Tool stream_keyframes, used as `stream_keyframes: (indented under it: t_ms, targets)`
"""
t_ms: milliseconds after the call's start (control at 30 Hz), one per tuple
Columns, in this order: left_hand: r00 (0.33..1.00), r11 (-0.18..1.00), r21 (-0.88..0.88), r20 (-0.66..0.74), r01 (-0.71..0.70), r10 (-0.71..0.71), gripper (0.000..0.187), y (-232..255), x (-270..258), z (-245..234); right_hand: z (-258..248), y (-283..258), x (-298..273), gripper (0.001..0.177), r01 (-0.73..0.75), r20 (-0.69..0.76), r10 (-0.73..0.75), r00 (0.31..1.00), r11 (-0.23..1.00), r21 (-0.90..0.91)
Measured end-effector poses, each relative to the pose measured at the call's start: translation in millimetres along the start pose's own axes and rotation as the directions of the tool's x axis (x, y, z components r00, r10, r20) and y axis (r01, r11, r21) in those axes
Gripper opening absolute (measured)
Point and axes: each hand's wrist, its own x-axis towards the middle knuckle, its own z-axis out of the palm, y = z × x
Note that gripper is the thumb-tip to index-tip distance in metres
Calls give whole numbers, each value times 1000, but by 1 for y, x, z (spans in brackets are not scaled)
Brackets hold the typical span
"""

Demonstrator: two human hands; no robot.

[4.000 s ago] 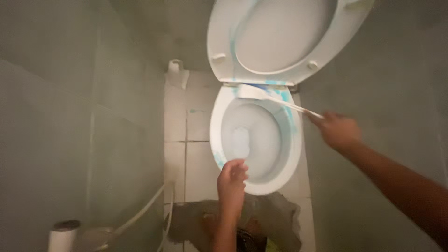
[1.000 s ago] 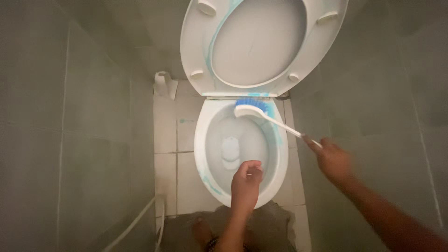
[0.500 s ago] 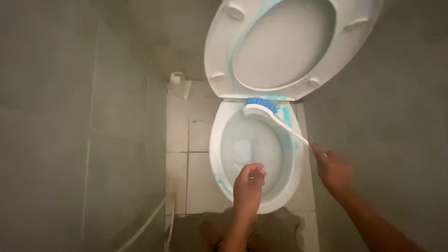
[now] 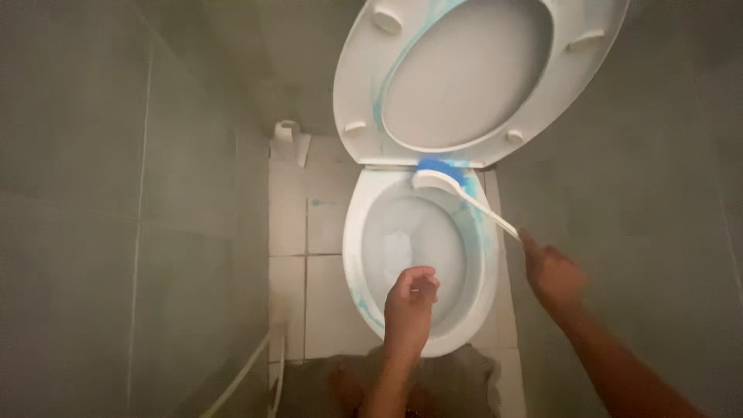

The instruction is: The person scrubs the inside of a toilet bowl and the underside of the toilet seat using a toilet brush and a handheld bidet sprayer. They apply water from the sprayer to rinse the surfaces while scrubbing.

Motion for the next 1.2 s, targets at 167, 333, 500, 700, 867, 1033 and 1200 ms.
stream_keyframes:
  t_ms: [167, 333, 500, 700, 867, 1033, 1200]
  targets:
    - [1000, 999, 32, 7, 21, -22, 27, -7, 3, 16, 21, -45, 19, 46, 97, -46, -95, 994, 994, 43]
    - [994, 994, 43, 37, 97, -99, 26, -14, 1, 24, 37, -38, 28, 48, 159, -113, -156, 981, 987, 25]
    - [1000, 999, -24, 22, -21, 21, 23, -18, 3, 9, 15, 53, -8, 57, -49, 42, 51, 998, 997, -52]
    - [999, 999, -5, 19, 31, -31, 26, -23, -2, 26, 8, -34, 21, 46, 91, -18, -90, 996, 994, 56]
    - [992, 990, 63, 28, 124, -125, 28, -20, -9, 38, 3, -26, 50, 49, 129, 70, -128, 989, 992, -13]
    - [994, 994, -13, 16, 105, -105, 29, -17, -8, 27, -6, 103, 15, 44, -19, 0, 19, 1000, 996, -84]
    - [992, 991, 38, 15, 128, -128, 30, -26, -5, 31, 11, 99, 36, 46, -132, 277, 142, 950, 990, -53]
